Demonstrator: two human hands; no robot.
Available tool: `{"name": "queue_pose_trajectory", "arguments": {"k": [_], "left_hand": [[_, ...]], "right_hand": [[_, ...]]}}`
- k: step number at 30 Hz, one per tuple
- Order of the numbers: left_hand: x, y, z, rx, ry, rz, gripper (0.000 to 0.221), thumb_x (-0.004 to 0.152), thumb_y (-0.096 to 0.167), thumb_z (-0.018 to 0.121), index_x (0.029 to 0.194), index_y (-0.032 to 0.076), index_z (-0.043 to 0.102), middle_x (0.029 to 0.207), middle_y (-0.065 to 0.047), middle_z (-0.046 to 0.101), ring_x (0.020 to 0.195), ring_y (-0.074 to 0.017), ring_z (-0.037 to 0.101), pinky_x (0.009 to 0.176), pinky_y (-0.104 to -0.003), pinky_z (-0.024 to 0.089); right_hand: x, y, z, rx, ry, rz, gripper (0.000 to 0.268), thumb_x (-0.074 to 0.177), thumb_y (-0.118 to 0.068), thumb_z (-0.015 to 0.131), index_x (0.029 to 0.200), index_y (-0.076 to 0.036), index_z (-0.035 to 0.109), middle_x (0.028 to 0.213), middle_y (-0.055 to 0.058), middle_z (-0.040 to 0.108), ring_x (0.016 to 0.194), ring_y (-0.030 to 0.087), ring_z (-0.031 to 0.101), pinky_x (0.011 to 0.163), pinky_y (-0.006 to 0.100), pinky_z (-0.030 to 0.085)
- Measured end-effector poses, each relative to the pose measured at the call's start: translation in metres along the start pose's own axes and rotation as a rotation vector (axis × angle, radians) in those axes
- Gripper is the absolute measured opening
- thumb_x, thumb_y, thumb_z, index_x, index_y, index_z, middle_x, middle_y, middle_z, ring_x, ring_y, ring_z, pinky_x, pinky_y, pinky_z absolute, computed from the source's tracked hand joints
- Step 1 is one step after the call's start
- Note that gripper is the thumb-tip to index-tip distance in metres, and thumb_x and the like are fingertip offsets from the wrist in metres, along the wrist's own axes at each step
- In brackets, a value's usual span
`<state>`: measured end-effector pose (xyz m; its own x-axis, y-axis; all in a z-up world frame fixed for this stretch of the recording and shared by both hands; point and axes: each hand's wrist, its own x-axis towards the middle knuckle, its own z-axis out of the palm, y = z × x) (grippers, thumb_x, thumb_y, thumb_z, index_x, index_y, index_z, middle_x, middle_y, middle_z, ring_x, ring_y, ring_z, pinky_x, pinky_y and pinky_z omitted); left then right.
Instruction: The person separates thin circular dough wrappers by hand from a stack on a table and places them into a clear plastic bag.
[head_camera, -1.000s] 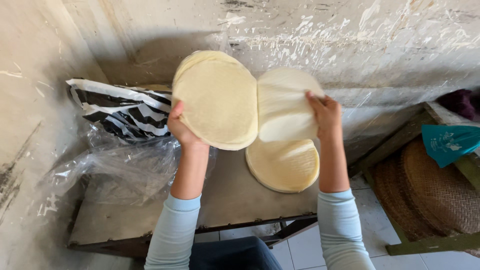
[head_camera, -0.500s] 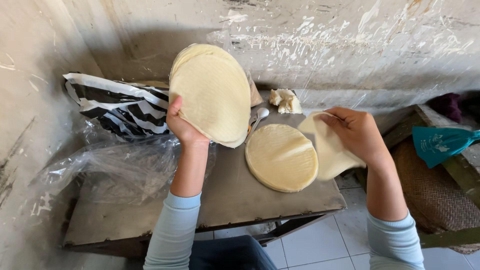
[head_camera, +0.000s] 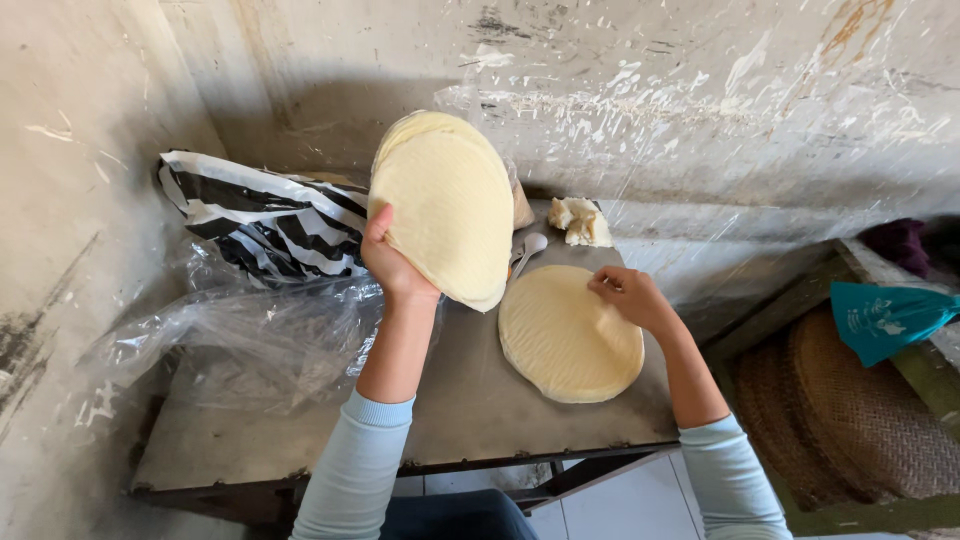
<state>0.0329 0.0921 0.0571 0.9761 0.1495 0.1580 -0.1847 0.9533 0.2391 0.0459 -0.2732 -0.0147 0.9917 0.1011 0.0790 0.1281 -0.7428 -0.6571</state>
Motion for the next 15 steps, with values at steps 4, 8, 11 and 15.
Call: {"name": "queue_pose_trajectory", "arguments": {"k": [4, 8, 11, 15], "left_hand": [[-0.005, -0.006, -0.005, 0.024, -0.016, -0.010, 0.057, 0.090, 0.027, 0.051, 0.141, 0.000, 0.054, 0.137, -0.017, 0.063, 0.124, -0.0334, 0.063, 0.106, -0.048, 0.050], [-0.006, -0.010, -0.003, 0.049, 0.004, -0.038, 0.055, 0.091, 0.027, 0.050, 0.140, 0.001, 0.053, 0.136, -0.016, 0.063, 0.123, -0.0327, 0.063, 0.104, -0.048, 0.051], [-0.007, -0.012, 0.000, 0.044, -0.001, -0.069, 0.056, 0.091, 0.027, 0.050, 0.141, 0.001, 0.053, 0.136, -0.016, 0.063, 0.122, -0.0325, 0.064, 0.104, -0.047, 0.052], [-0.012, -0.021, 0.001, 0.082, -0.056, -0.057, 0.057, 0.092, 0.027, 0.051, 0.142, -0.001, 0.051, 0.135, -0.019, 0.062, 0.122, -0.0338, 0.064, 0.103, -0.047, 0.052]], "right_hand": [[0.000, 0.017, 0.007, -0.045, 0.085, -0.053, 0.023, 0.095, -0.029, 0.068, 0.104, -0.008, 0.070, 0.070, 0.009, 0.065, 0.060, 0.015, 0.054, 0.060, 0.034, 0.048], [-0.004, 0.010, 0.001, -0.099, 0.123, -0.073, 0.023, 0.096, -0.028, 0.069, 0.107, -0.008, 0.070, 0.069, 0.014, 0.063, 0.063, 0.022, 0.054, 0.062, 0.037, 0.048], [-0.012, -0.013, -0.005, -0.084, 0.110, -0.038, 0.026, 0.093, -0.032, 0.071, 0.105, -0.009, 0.070, 0.078, 0.012, 0.070, 0.070, 0.022, 0.065, 0.068, 0.036, 0.052], [-0.036, -0.069, -0.014, -0.314, 0.398, -0.282, 0.042, 0.081, -0.026, 0.083, 0.113, -0.004, 0.068, 0.105, 0.015, 0.069, 0.094, 0.033, 0.064, 0.074, 0.043, 0.050]]}}
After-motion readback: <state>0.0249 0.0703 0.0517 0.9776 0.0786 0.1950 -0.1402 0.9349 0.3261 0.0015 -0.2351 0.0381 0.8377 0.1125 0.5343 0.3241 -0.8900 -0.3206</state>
